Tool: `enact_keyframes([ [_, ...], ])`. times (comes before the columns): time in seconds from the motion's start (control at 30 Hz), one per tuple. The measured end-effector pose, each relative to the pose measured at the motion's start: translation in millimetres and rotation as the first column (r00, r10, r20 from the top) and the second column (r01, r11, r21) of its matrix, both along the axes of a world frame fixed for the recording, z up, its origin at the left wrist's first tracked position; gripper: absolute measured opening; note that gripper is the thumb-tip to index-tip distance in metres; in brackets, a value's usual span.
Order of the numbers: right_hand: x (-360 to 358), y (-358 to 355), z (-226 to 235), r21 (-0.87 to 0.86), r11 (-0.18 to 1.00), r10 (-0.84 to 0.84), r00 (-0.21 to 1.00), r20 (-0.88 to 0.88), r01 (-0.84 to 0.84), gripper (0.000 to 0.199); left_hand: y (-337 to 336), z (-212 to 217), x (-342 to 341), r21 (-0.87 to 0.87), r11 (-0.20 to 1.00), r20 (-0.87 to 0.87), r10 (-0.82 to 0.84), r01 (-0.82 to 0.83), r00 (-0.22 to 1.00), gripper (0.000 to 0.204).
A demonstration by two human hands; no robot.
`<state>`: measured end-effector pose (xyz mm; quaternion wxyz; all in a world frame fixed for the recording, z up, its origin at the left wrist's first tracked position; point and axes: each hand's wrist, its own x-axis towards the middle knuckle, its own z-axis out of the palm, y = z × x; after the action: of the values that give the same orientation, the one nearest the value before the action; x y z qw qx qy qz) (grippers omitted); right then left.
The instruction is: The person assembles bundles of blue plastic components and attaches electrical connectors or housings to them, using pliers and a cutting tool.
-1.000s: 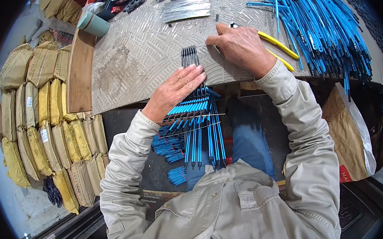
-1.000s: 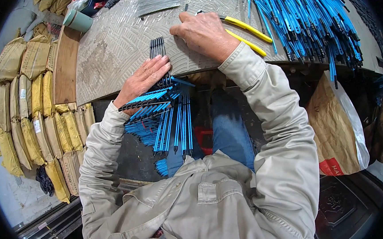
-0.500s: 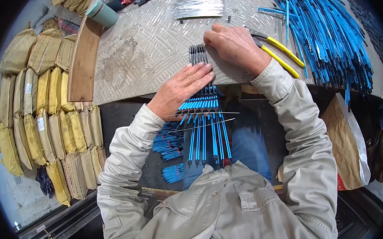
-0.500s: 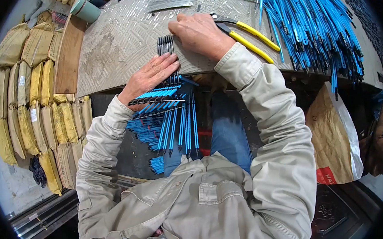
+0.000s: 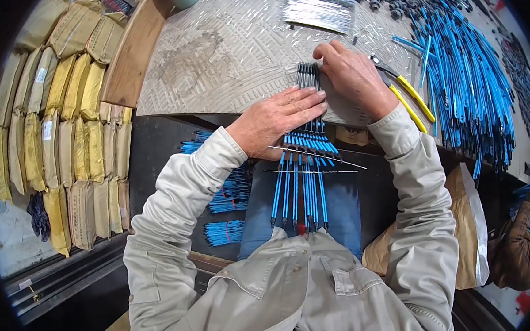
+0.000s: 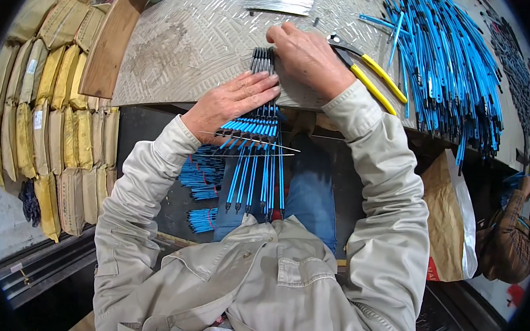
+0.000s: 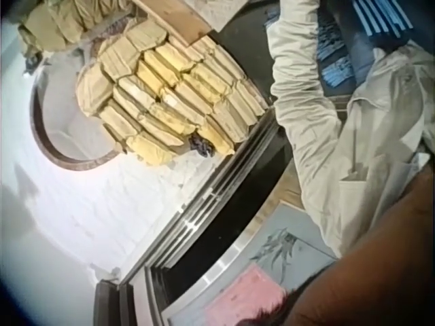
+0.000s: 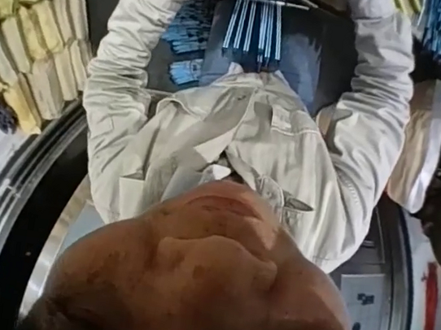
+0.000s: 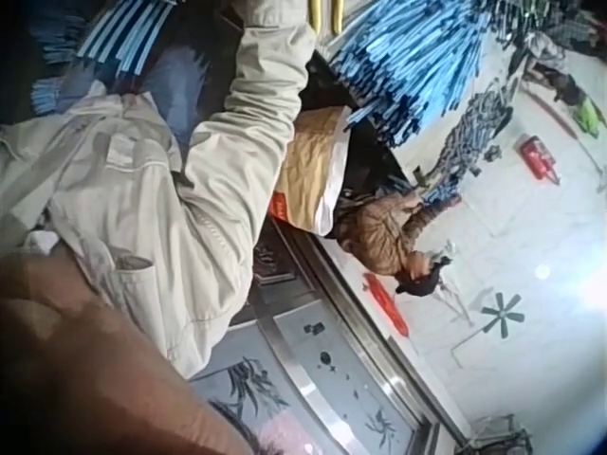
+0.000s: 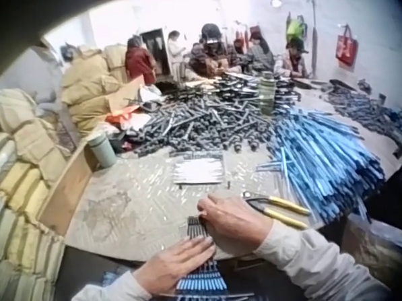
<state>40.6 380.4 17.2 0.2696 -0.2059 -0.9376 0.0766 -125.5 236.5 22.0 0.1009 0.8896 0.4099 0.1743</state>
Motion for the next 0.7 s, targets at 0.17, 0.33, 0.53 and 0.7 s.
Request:
enact_keyframes([
  [0.17,15,-1,13,0.153,0.985,-0.115,0.952,0.283,0.074,0.014,-2,0,-2,0.011,1.000,-0.067,0.001,0.000,0.998,0.081],
  [0.33,7,5,13,0.254,0.966,-0.009,0.968,0.249,-0.056,0.012,0,-8,3,0.034,0.999,0.019,0.005,-0.005,1.000,0.085],
  [0.53,64,-70,115,-0.605,0.717,0.094,0.908,-0.407,-0.346,0.015,2,-11,2,0.117,0.993,0.101,0.004,-0.015,0.995,0.085],
  [0.7,58,-161,137,0.202,0.957,0.137,0.936,0.324,-0.210,0.027,-1,-14,-1,0.150,0.987,0.083,0.050,-0.062,0.995,0.088],
])
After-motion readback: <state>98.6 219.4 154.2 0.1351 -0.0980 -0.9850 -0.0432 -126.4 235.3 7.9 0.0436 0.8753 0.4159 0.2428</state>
